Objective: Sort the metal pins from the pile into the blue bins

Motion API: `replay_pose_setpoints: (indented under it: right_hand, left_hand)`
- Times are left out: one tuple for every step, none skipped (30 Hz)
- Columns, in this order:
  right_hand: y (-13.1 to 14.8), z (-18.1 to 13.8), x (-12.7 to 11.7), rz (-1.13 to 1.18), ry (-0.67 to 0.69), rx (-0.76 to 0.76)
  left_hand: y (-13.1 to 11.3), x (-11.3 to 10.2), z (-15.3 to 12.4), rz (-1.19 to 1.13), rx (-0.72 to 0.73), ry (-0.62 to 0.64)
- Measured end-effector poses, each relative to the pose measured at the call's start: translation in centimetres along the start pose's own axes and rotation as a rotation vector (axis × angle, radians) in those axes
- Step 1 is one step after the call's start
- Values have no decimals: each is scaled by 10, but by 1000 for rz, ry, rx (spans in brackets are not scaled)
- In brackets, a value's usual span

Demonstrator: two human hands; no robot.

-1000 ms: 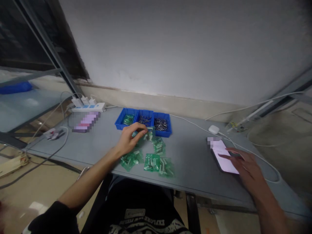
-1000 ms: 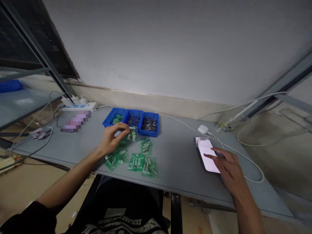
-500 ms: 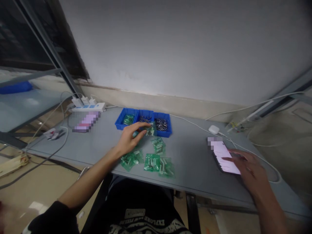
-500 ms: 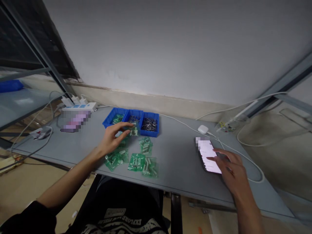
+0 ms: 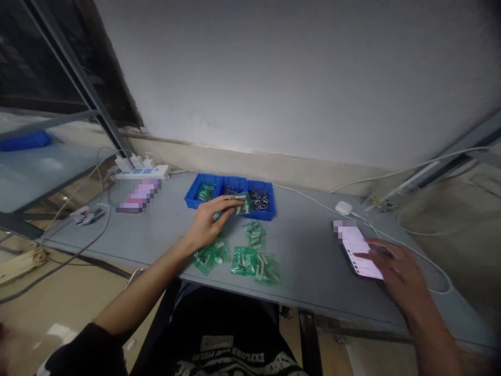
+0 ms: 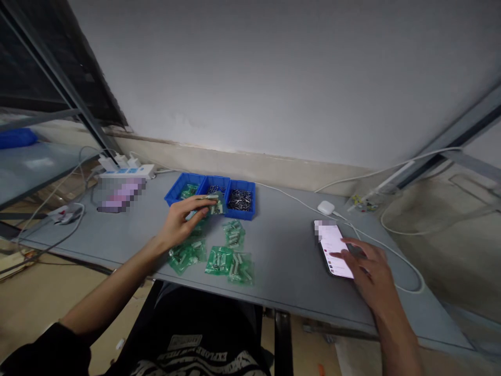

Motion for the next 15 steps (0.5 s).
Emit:
replay_pose_setpoints:
  right_hand:
    - [-2,1,-5,-12,-48,23]
    - [-3,1,-9,-16,-92,49]
    - [-3,1,-13,-11,-123,68]
    - [-2,1,-15,-2,-139,80]
    - [0,1,-15,6,-144,82]
    - [2,2,-15,12,-136,81]
    - [4,2,-14,14,-123,79]
    - [5,2,-13,15,-108,76]
    - [5,2,-12,15,-96,79]
    - [5,2,-12,17,-89,84]
    - [4,1,-12,23,-83,92]
    - [3,0,-13,40,-76,105]
    - [2,-1,-13,67,-63,116]
    - [1,-2,-12,97,-42,126]
    - [0,-3,-11,127,-14,133]
  left_hand:
    - [0,-1,0,12,8,-8]
    - [0,-1,0,22,16,-17]
    - [0,-2,0,28,26,-26]
    - [-1,-2,0,33,34,-33]
    - [-1,-2,0,34,44,-40]
    - [-1,-3,0,34,48,-48]
    - [0,-3,0,34,49,-56]
    - [1,-4,0,33,45,-64]
    - [2,-4,0,32,37,-70]
    - [3,-5,0,31,29,-76]
    - [4,-5,-1,29,22,-79]
    - [5,-5,-1,24,17,-77]
    - [6,-5,-2,17,13,-74]
    - [7,-5,-2,10,7,-69]
    - [8,-5,-3,4,1,-63]
Point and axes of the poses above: each hand's wrist, its own z-axis towards the middle knuckle, its own x-axis out of the palm, y = z × x, the point moved 8 cm from there along z, towards the middle knuckle, and after that the axes turned 13 degrees about -y, right-handed, at the moved point
